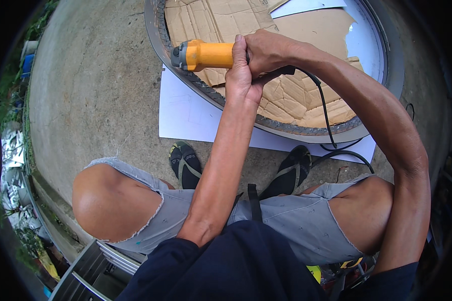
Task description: Using an angle grinder to smooth or cut the edge of a circular metal sign frame.
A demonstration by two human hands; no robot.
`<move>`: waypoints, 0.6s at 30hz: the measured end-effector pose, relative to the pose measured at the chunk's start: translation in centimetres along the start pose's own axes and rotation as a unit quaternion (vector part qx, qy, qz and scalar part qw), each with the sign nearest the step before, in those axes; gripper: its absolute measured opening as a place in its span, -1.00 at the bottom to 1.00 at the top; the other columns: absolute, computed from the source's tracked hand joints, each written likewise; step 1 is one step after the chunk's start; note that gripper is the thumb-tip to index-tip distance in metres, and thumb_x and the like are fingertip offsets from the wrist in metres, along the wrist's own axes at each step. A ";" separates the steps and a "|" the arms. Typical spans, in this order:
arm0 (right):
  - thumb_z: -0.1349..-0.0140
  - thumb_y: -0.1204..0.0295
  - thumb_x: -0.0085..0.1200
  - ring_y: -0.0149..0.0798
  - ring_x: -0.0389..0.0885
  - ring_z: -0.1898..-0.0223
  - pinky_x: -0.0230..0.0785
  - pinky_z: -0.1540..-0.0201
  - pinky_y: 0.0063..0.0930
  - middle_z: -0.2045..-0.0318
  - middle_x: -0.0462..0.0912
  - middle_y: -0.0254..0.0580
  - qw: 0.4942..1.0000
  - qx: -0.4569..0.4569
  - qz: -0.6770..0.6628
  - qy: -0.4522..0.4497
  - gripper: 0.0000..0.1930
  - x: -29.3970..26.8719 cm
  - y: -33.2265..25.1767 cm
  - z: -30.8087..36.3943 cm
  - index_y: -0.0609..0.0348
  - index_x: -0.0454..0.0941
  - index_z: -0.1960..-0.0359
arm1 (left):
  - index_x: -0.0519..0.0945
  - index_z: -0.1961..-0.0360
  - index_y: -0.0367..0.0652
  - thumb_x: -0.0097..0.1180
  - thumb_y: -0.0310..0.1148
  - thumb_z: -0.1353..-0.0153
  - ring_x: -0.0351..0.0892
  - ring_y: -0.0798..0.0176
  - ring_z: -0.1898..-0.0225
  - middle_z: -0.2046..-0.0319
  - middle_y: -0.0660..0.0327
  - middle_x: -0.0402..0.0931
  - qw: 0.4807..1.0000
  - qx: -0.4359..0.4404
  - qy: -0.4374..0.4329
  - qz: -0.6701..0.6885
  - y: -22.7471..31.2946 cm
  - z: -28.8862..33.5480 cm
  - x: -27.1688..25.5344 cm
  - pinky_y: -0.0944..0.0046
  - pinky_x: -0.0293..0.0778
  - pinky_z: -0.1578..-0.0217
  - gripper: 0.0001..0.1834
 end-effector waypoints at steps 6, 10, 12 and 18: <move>0.00 0.29 0.28 0.10 0.71 0.43 0.54 0.30 -0.11 0.53 0.68 0.11 1.000 -0.001 0.000 0.006 -0.59 -0.5 -0.3 0.2 0.33 0.58 0.18 | 0.32 -0.27 -0.31 0.22 0.14 -0.31 0.59 -0.10 -0.11 -0.12 -0.07 0.47 1.000 0.019 -0.023 0.000 0.1 0.1 0.5 -0.37 0.63 -0.06 -0.20; 0.03 0.32 0.27 0.07 0.71 0.44 0.55 0.29 -0.11 0.52 0.68 0.11 1.000 0.006 -0.005 -0.004 -0.62 -0.8 -0.3 0.5 0.34 0.62 0.21 | 0.30 -0.28 -0.30 0.21 0.15 -0.31 0.59 -0.11 -0.12 -0.13 -0.08 0.47 0.999 -0.011 -0.026 -0.016 -0.2 0.4 0.7 -0.39 0.62 -0.06 -0.19; 0.03 0.32 0.26 0.07 0.71 0.44 0.56 0.29 -0.11 0.52 0.69 0.11 1.000 0.008 -0.002 -0.018 -0.63 -0.8 -0.3 0.7 0.34 0.63 0.22 | 0.29 -0.29 -0.31 0.22 0.17 -0.30 0.59 -0.13 -0.11 -0.13 -0.09 0.46 1.000 0.000 -0.012 -0.011 -0.3 0.7 0.8 -0.42 0.62 -0.04 -0.17; 0.15 0.22 0.32 0.15 0.73 0.40 0.59 0.24 -0.09 0.48 0.71 0.20 0.999 0.030 -0.023 -0.001 -0.56 -0.5 0.0 0.7 0.38 0.68 0.33 | 0.35 -0.27 -0.31 0.38 0.05 -0.22 0.54 0.18 -0.16 -0.10 0.08 0.51 1.000 -0.019 0.017 0.018 -0.2 1.6 0.9 0.10 0.56 -0.20 -0.18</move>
Point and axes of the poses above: each hand's wrist, its own z-axis away from the middle knuckle, its own x-axis out of the palm, y = z × x, the point moved 6 cm from there along -z, towards the middle knuckle
